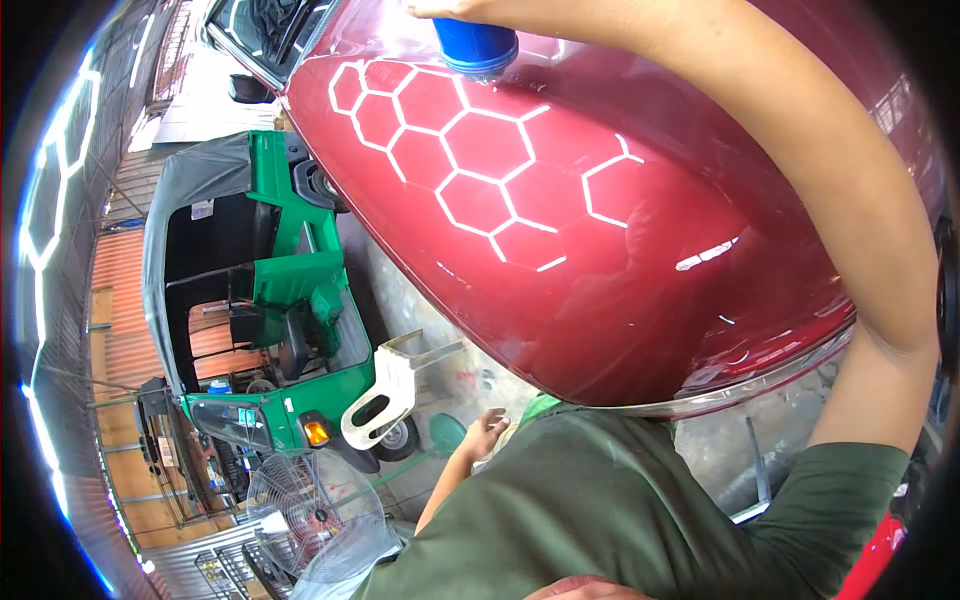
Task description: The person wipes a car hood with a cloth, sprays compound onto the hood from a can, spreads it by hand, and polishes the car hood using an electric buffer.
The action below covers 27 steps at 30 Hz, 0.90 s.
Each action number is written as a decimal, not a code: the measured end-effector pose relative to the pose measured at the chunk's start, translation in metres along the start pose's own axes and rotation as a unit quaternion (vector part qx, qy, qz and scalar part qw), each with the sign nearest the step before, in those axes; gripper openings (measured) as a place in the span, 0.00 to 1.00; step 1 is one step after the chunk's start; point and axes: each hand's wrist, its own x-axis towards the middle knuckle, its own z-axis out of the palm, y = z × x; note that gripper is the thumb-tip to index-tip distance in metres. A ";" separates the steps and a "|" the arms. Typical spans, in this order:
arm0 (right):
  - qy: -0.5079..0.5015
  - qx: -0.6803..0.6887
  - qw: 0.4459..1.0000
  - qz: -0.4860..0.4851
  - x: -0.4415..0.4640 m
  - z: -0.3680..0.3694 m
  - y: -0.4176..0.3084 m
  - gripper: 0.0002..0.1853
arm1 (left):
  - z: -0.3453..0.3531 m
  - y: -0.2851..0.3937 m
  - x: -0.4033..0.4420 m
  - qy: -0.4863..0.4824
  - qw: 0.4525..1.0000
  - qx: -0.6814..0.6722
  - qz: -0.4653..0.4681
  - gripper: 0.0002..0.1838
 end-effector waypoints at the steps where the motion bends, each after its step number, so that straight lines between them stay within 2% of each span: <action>1: -0.017 -0.001 1.000 -0.003 0.002 -0.006 0.000 0.11 | 0.003 0.000 0.001 -0.002 1.000 -0.006 -0.002 0.30; 5: -0.033 -0.050 0.998 -0.021 0.009 0.001 -0.005 0.11 | 0.009 -0.002 0.012 -0.012 1.000 -0.010 0.016 0.30; 7: 0.016 -0.053 0.998 -0.019 0.012 0.010 -0.006 0.10 | 0.014 -0.002 0.014 -0.015 0.999 -0.020 0.019 0.30; 10: -0.014 -0.019 1.000 -0.012 0.013 0.012 -0.011 0.11 | 0.014 -0.003 0.017 -0.028 0.999 -0.010 0.014 0.30; 13: -0.015 -0.020 1.000 -0.016 0.017 0.005 -0.011 0.12 | 0.017 -0.014 0.020 -0.022 0.998 -0.057 0.013 0.31; 15: -0.048 -0.053 0.997 -0.021 0.018 -0.001 -0.017 0.13 | 0.018 -0.019 0.020 -0.023 0.998 -0.050 0.008 0.31; 20: -0.093 -0.006 0.996 0.014 0.018 -0.027 -0.025 0.17 | 0.024 -0.044 0.036 -0.031 0.998 -0.054 0.017 0.32; 22: -0.123 -0.059 0.991 0.000 0.016 -0.035 -0.029 0.18 | 0.024 -0.053 0.043 -0.035 0.998 -0.039 0.032 0.32; 27: -0.172 -0.058 0.983 0.026 0.016 -0.055 -0.040 0.17 | 0.025 -0.072 0.065 -0.051 0.997 -0.061 0.024 0.33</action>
